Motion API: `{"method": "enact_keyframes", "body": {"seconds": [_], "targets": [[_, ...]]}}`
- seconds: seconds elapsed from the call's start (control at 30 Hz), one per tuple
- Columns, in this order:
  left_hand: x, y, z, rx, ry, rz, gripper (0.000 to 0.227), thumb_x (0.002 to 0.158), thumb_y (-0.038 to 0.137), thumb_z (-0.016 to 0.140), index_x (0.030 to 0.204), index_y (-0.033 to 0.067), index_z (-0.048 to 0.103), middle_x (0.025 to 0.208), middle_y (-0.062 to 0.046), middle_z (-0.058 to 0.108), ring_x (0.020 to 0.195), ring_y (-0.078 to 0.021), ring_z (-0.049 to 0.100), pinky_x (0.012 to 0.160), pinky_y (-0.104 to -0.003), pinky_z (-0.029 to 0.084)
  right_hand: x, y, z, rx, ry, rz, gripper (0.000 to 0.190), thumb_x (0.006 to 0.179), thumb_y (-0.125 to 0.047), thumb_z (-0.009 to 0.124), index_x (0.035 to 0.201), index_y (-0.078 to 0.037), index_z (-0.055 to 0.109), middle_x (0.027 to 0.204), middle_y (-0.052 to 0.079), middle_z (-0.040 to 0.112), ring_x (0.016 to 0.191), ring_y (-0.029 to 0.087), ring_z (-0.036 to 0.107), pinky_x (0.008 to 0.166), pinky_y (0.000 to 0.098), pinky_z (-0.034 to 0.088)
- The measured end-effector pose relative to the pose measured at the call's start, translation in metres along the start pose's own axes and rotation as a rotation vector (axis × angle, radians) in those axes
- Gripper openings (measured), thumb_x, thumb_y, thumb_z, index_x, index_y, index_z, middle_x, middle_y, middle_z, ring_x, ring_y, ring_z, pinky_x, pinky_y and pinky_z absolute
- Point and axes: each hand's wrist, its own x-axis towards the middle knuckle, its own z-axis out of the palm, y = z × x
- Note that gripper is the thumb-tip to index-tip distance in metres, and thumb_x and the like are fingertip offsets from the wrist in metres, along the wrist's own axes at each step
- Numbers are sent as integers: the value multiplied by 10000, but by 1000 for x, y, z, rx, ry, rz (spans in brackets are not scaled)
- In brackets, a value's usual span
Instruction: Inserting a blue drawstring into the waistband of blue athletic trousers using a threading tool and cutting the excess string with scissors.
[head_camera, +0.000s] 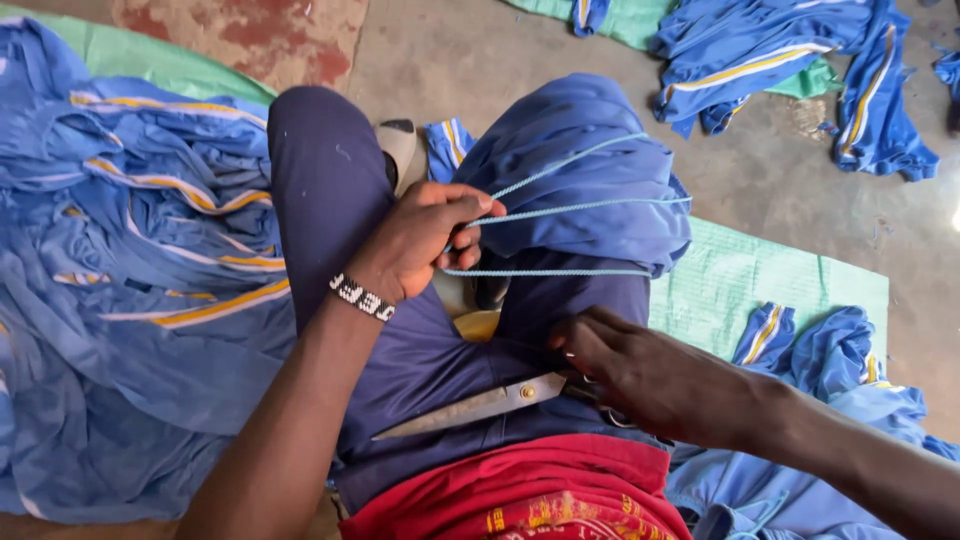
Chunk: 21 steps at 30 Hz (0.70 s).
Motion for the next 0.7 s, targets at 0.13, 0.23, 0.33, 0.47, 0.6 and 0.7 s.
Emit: {"method": "enact_keyframes", "body": {"seconds": [0.13, 0.23, 0.33, 0.47, 0.6, 0.7], "targets": [[3, -3, -5, -62, -5, 27, 212, 963, 154, 615, 1009, -30, 709, 573, 13, 452, 473, -92, 467, 396, -197, 273, -23, 14, 9, -239, 124, 8, 388, 809, -198, 727, 1047, -74, 446, 964, 61, 652, 887, 277, 640, 735, 430, 519], [4, -3, -3, -52, 15, 39, 211, 966, 153, 615, 1005, -29, 715, 572, 13, 454, 470, -88, 467, 399, -196, 291, -28, 13, 25, -223, 94, 95, 364, 832, -177, 719, 1015, -75, 421, 920, 55, 661, 792, 269, 681, 652, 443, 532], [0, 2, 1, 7, 32, 51, 227, 964, 163, 608, 1010, -28, 722, 569, 17, 459, 471, -90, 481, 398, -192, 296, -27, 17, 39, -286, 115, 65, 294, 871, -133, 649, 1025, -68, 407, 936, 62, 592, 824, 246, 623, 659, 422, 521], [0, 4, 4, -31, -10, 80, 223, 936, 159, 643, 987, -45, 717, 569, 26, 435, 485, -56, 397, 427, -184, 296, -29, 20, 25, -62, 30, 178, 312, 797, -12, 586, 1043, -91, 412, 762, 30, 637, 543, 193, 565, 511, 411, 515], [-3, 0, 3, -43, -43, 68, 226, 940, 168, 662, 1009, -42, 709, 565, 59, 386, 466, -19, 310, 412, -165, 230, -37, 44, 15, 275, -58, 366, 475, 718, -7, 706, 1121, -150, 500, 1130, -80, 856, 781, 137, 805, 596, 324, 608], [-10, 1, 4, -16, -14, 65, 199, 962, 127, 633, 1018, -50, 703, 589, 53, 409, 488, -12, 345, 413, -153, 260, -51, 56, 15, 412, 41, 355, 520, 701, -50, 877, 984, -131, 449, 1088, -26, 882, 921, 107, 833, 719, 311, 641]]}}
